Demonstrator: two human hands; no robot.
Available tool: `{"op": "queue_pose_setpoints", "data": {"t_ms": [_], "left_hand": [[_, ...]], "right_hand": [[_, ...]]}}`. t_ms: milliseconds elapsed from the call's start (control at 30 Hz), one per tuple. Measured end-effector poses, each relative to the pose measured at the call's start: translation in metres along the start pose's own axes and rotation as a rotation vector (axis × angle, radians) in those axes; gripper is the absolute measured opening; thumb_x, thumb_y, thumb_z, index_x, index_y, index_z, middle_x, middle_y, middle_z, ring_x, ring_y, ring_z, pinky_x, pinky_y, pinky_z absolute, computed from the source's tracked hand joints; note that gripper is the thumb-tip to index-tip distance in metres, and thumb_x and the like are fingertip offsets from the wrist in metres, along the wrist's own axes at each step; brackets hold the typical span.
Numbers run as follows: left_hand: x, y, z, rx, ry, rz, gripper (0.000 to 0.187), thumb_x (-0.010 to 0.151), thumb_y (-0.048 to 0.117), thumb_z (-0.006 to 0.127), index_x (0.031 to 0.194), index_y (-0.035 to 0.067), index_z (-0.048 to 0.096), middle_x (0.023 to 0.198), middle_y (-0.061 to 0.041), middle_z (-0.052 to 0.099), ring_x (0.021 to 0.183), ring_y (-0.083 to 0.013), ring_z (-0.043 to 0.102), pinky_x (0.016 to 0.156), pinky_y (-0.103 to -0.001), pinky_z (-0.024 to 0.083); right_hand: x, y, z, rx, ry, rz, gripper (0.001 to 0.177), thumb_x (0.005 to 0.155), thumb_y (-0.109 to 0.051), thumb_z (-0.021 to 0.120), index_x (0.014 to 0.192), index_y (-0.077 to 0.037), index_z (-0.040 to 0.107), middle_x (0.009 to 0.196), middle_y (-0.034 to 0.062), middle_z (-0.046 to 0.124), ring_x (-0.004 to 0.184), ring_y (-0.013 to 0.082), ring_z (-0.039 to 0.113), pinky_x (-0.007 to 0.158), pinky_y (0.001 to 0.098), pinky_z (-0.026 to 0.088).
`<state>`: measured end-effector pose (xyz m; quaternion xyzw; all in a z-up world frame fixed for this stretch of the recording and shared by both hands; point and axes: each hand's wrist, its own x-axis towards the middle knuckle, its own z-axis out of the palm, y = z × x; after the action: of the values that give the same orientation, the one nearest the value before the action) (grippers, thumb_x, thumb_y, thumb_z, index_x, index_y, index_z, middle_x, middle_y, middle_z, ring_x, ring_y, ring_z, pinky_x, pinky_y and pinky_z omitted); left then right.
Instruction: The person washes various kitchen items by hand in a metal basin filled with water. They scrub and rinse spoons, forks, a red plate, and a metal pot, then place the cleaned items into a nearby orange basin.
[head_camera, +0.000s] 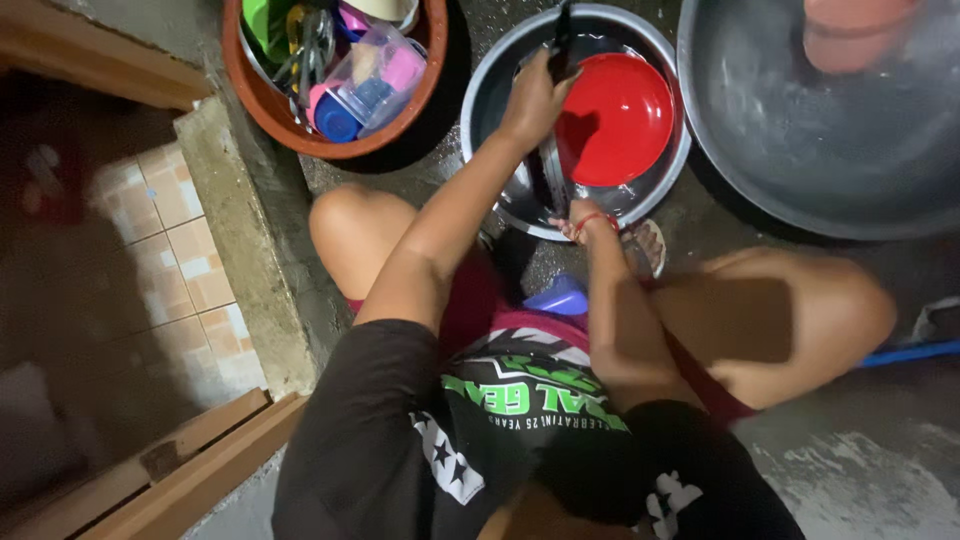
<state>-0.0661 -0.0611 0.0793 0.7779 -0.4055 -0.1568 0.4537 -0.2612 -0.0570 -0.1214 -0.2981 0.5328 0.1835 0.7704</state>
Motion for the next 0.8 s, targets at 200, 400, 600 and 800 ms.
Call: {"op": "queue_pose_setpoints", "data": {"t_ms": [200, 400, 600, 800], "left_hand": [[0.026, 0.008, 0.030, 0.263, -0.154, 0.033, 0.042, 0.094, 0.023, 0.075, 0.122, -0.001, 0.055, 0.107, -0.025, 0.072, 0.105, -0.0460, 0.066, 0.088, -0.052, 0.052], [0.019, -0.028, 0.017, 0.156, -0.038, 0.124, 0.062, 0.092, 0.014, 0.076, 0.141, -0.004, 0.043, 0.118, -0.029, 0.067, 0.113, -0.0444, 0.065, 0.097, -0.047, 0.052], [-0.016, -0.040, -0.014, -0.104, -0.036, 0.190, 0.048, 0.095, 0.002, 0.061, 0.141, 0.002, 0.048, 0.125, -0.024, 0.069, 0.121, -0.0402, 0.067, 0.102, -0.041, 0.053], [-0.042, -0.021, -0.024, -0.124, -0.043, 0.115, 0.024, 0.099, 0.006, 0.066, 0.120, 0.001, 0.056, 0.102, -0.019, 0.067, 0.096, -0.0361, 0.068, 0.091, -0.041, 0.053]], "right_hand": [[-0.017, -0.005, 0.003, -0.102, -0.019, -0.047, 0.034, 0.098, -0.044, 0.048, 0.086, -0.013, 0.055, 0.060, 0.0026, 0.055, 0.037, 0.0076, 0.030, 0.032, 0.0250, 0.023], [-0.006, -0.012, 0.009, 0.124, 0.020, 0.018, 0.052, 0.097, -0.063, 0.043, 0.069, -0.020, 0.035, 0.047, -0.0023, 0.031, 0.032, 0.0119, 0.025, 0.030, 0.0301, 0.017], [0.020, -0.022, 0.029, 0.325, -0.088, 0.027, 0.041, 0.105, -0.052, 0.052, 0.089, -0.016, 0.045, 0.066, -0.0033, 0.053, 0.048, 0.0139, 0.052, 0.043, 0.0360, 0.041], [0.028, -0.022, 0.049, 0.560, 0.111, -0.008, 0.031, 0.096, -0.042, 0.076, 0.098, -0.017, 0.057, 0.090, -0.0013, 0.047, 0.063, 0.0150, 0.040, 0.052, 0.0374, 0.033]]}}
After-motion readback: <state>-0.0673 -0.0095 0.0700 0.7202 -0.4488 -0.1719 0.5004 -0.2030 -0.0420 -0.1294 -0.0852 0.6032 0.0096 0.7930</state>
